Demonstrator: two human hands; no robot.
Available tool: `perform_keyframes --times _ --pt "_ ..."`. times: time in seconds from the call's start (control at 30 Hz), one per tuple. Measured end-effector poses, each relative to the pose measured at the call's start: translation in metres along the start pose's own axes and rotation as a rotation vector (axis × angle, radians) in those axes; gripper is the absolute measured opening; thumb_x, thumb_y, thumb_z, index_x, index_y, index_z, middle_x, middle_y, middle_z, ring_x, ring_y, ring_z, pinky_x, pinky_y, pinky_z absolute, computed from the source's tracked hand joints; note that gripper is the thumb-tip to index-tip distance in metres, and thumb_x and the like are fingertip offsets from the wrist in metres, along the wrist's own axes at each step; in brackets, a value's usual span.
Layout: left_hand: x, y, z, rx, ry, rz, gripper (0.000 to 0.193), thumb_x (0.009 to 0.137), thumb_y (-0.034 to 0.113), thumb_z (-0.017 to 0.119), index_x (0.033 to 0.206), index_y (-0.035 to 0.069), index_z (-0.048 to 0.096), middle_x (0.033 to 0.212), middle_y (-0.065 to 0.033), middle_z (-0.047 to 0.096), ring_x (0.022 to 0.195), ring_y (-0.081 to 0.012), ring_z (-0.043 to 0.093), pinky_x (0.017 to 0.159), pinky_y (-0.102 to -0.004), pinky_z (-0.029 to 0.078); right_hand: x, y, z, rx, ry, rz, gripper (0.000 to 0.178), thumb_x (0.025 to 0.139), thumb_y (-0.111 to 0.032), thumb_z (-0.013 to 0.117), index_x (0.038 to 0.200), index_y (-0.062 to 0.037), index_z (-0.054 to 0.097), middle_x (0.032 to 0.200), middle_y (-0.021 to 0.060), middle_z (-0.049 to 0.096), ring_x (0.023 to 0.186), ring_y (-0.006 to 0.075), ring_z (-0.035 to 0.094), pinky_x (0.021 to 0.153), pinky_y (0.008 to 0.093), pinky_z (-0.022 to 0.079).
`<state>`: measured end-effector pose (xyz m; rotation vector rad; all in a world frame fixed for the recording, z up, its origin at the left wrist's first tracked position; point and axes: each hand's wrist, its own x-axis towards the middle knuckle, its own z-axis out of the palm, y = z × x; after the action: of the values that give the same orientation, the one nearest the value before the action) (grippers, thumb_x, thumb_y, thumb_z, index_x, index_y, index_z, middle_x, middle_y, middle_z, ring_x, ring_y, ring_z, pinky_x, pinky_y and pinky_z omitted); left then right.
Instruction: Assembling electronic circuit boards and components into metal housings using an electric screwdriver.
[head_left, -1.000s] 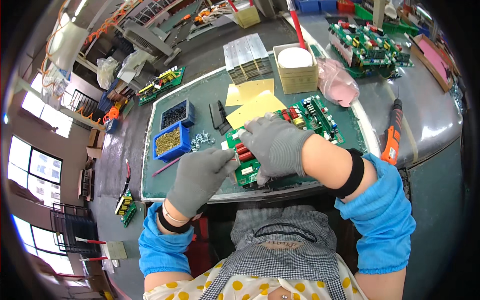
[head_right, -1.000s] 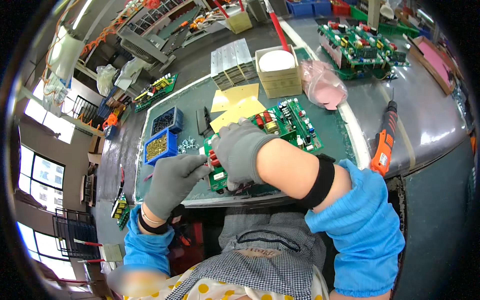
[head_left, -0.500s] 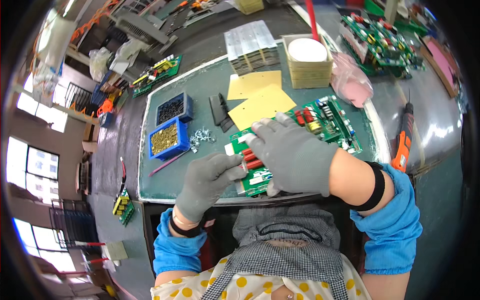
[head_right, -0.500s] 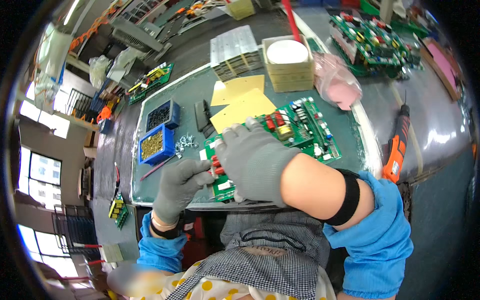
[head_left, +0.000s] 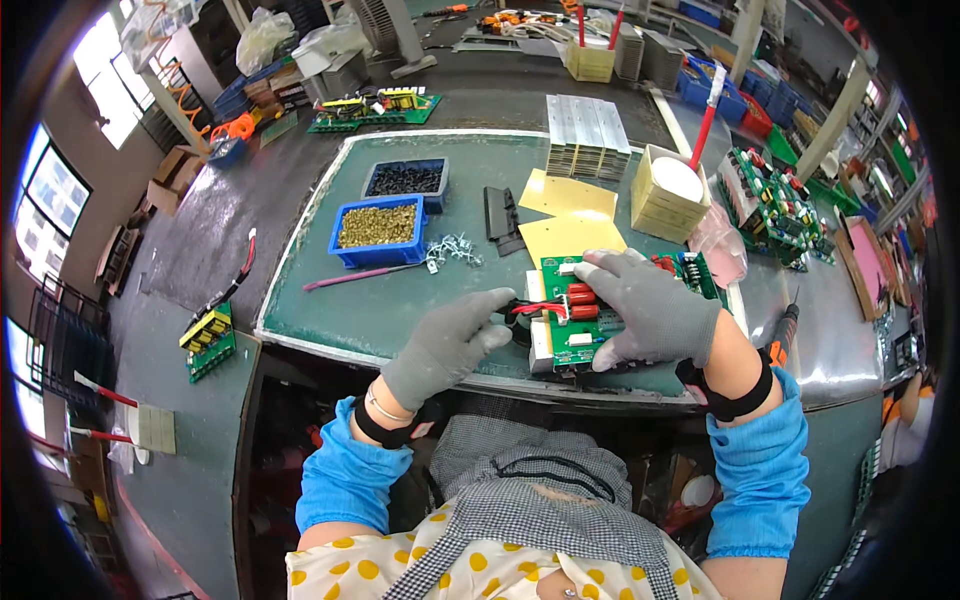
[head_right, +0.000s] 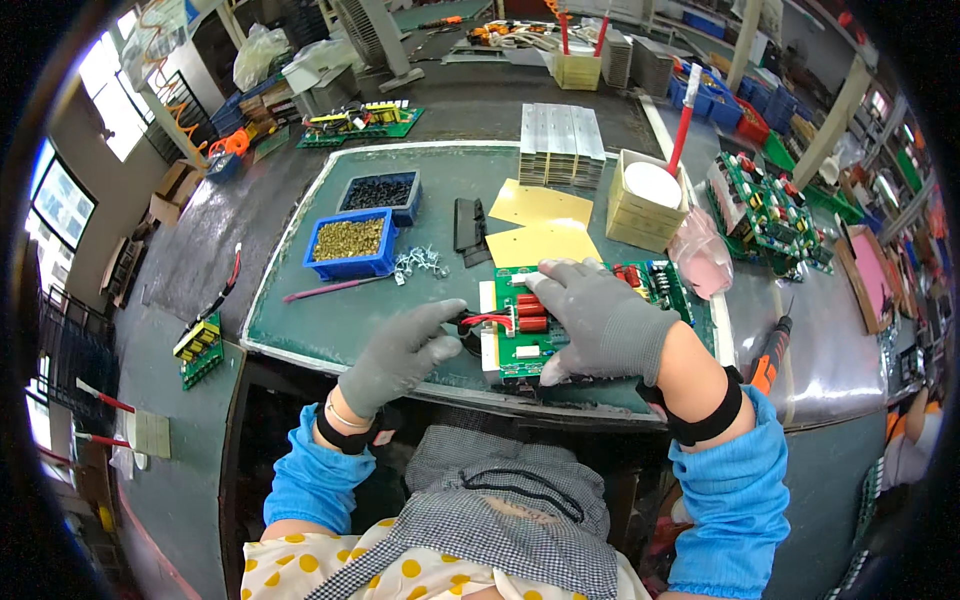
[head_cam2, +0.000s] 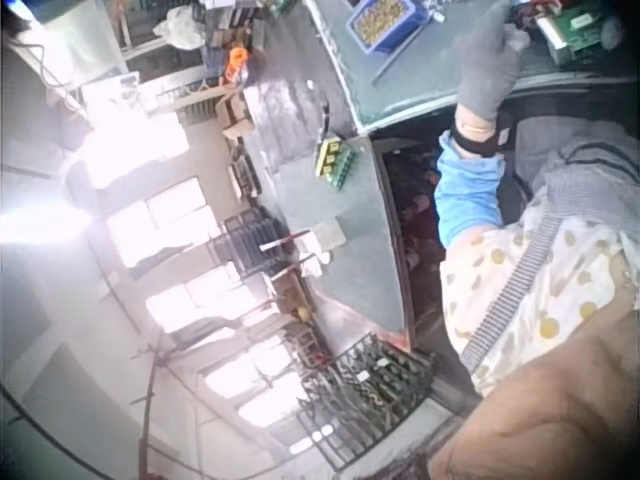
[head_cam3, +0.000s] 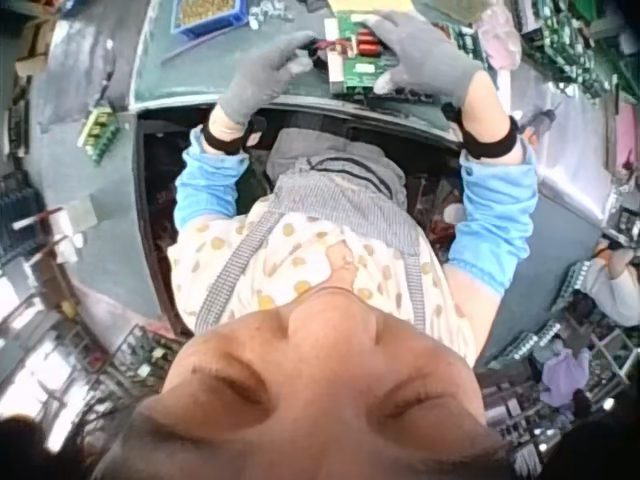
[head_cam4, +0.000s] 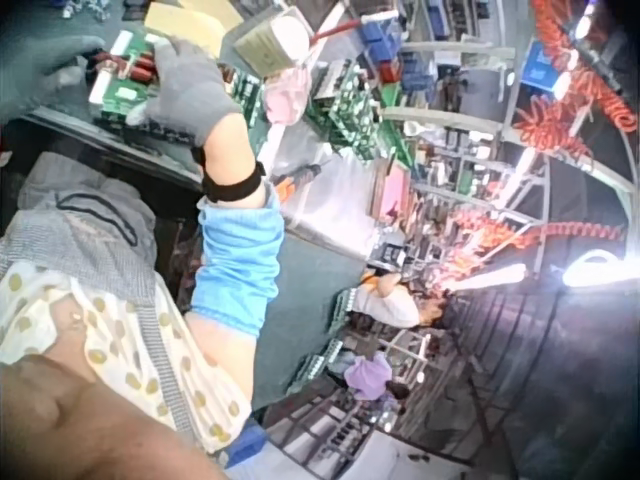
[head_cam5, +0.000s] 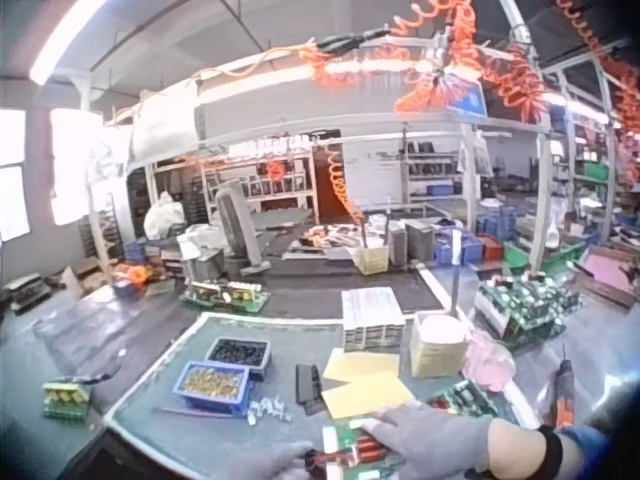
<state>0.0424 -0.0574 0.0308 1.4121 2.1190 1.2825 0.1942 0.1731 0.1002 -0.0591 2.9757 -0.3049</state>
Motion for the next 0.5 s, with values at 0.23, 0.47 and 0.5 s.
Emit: perform_keyframes --times 0.23,0.47,0.5 --pt "0.013 -0.004 0.006 0.212 0.021 0.199 0.031 0.084 0.011 0.068 0.114 0.006 0.064 0.094 -0.0128 0.063 0.086 -0.0312 0.063 0.075 -0.0359 0.051 0.001 0.0 0.0 0.01 0.007 -0.019 0.103 0.06 -0.046 0.086 0.144 -0.0055 0.04 0.145 0.0256 0.041 0.134 0.0441 0.039 0.113 0.0497 0.032" --pt "0.01 -0.001 0.027 0.563 0.161 0.247 0.024 0.077 0.014 0.072 0.1 0.01 0.066 0.085 -0.0062 0.063 0.075 -0.0281 0.064 0.061 -0.0383 0.05 -0.002 -0.001 0.0 -0.046 0.03 -0.044 0.103 0.062 -0.05 0.084 0.141 0.0008 0.042 0.142 0.0248 0.044 0.131 0.0414 0.043 0.111 0.0468 0.034" --pt "0.011 -0.001 0.032 0.576 0.216 0.251 0.024 0.076 0.014 0.071 0.099 0.011 0.066 0.082 -0.0056 0.062 0.074 -0.0274 0.063 0.06 -0.0387 0.05 -0.002 -0.001 0.0 -0.035 0.034 -0.039 0.103 0.062 -0.049 0.085 0.141 0.001 0.042 0.141 0.0246 0.044 0.13 0.0412 0.043 0.111 0.0466 0.034"
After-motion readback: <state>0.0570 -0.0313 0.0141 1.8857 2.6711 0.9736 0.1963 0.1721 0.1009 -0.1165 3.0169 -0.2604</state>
